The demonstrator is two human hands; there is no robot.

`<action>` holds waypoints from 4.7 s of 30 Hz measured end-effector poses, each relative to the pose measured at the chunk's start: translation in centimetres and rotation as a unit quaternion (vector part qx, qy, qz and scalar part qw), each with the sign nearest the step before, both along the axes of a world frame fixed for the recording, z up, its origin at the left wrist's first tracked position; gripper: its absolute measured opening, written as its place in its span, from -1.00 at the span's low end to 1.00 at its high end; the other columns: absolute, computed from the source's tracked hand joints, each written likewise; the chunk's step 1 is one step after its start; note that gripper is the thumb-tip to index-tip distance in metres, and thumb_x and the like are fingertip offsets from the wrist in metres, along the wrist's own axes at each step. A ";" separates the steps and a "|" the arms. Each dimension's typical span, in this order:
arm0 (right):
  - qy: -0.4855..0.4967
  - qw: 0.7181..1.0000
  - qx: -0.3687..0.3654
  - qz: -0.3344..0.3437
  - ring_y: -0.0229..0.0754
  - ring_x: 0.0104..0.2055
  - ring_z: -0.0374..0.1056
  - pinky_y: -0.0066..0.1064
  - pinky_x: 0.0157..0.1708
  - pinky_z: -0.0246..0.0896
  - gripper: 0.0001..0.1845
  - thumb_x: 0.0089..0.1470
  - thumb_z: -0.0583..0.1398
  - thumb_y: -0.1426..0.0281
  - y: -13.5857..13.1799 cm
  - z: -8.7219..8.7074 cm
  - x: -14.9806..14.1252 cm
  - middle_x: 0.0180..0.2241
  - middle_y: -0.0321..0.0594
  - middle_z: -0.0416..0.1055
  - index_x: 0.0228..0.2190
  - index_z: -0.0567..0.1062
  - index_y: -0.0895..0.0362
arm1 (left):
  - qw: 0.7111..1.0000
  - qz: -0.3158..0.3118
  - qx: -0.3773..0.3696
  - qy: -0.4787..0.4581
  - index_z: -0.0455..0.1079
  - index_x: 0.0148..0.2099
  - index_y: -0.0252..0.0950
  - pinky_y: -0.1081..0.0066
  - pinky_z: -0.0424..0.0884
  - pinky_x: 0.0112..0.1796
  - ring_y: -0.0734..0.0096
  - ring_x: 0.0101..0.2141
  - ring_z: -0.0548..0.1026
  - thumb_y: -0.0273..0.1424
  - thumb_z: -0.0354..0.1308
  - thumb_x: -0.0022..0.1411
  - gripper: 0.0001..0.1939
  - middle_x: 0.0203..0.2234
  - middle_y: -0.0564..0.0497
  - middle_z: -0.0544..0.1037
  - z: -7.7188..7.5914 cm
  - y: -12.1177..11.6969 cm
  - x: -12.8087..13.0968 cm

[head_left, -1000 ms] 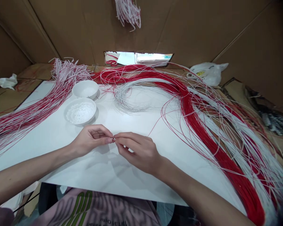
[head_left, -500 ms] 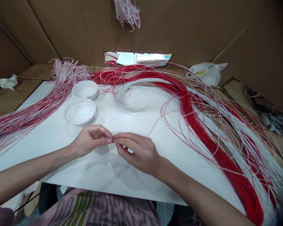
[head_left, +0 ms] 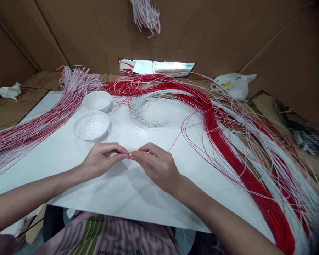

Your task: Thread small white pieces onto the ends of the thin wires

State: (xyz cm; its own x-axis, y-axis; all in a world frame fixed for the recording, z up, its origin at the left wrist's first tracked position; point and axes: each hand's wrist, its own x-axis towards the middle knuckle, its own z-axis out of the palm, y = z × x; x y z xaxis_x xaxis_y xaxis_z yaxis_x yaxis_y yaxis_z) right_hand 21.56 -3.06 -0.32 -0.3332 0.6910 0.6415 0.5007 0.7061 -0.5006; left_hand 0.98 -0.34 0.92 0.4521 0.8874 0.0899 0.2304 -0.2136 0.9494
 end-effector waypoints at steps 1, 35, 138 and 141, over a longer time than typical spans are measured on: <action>-0.003 1.000 -0.002 0.004 -0.30 -0.39 0.39 -0.49 -0.43 0.33 -0.88 0.22 0.19 0.46 0.0 -0.1 0.0 -0.37 -0.19 0.45 -0.25 0.55 0.16 | 1.000 -0.002 0.025 0.012 0.55 -0.28 -0.30 0.44 0.45 -0.31 0.39 -0.36 0.54 -0.38 0.24 0.20 -0.90 -0.40 -0.03 0.62 -0.1 -0.1 0.0; -0.013 0.984 -0.170 -0.041 -0.31 -0.46 0.28 -0.47 -0.46 0.21 -0.90 0.19 0.14 0.52 0.5 0.2 -0.1 -0.37 -0.26 0.39 -0.37 0.41 0.13 | 0.952 -0.073 0.214 0.208 0.52 -0.21 -0.25 0.33 0.38 -0.23 0.32 -0.28 0.43 -0.41 0.17 0.24 -0.89 -0.32 -0.06 0.51 -1.1 0.6 -0.5; -0.034 0.998 -0.049 0.033 -0.28 -0.35 0.38 -0.44 -0.34 0.32 -0.85 0.28 0.12 0.42 0.1 -0.4 0.1 -0.33 -0.19 0.45 -0.27 0.50 0.13 | 0.963 -0.030 0.255 0.079 0.28 0.13 -0.21 0.43 0.48 -0.19 0.41 -0.27 0.60 -0.53 0.21 0.22 -0.56 -0.31 0.03 0.63 -0.8 -0.3 -0.7; -0.045 0.997 -0.051 0.029 -0.28 -0.35 0.38 -0.45 -0.36 0.31 -0.86 0.26 0.11 0.45 0.0 -0.3 0.1 -0.32 -0.20 0.44 -0.27 0.49 0.14 | 0.961 -0.009 0.263 0.086 0.27 0.13 -0.20 0.44 0.46 -0.15 0.45 -0.29 0.59 -0.55 0.22 0.20 -0.54 -0.34 0.07 0.62 -0.7 -0.5 -0.5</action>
State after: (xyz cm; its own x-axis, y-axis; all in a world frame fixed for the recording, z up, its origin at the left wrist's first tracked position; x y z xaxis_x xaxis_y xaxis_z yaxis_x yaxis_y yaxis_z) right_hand 21.61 -3.02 -0.58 -0.4287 0.7283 0.5347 0.5064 0.6838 -0.5253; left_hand 0.46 -0.85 0.19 0.5154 0.7316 0.4462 0.3654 -0.6587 0.6578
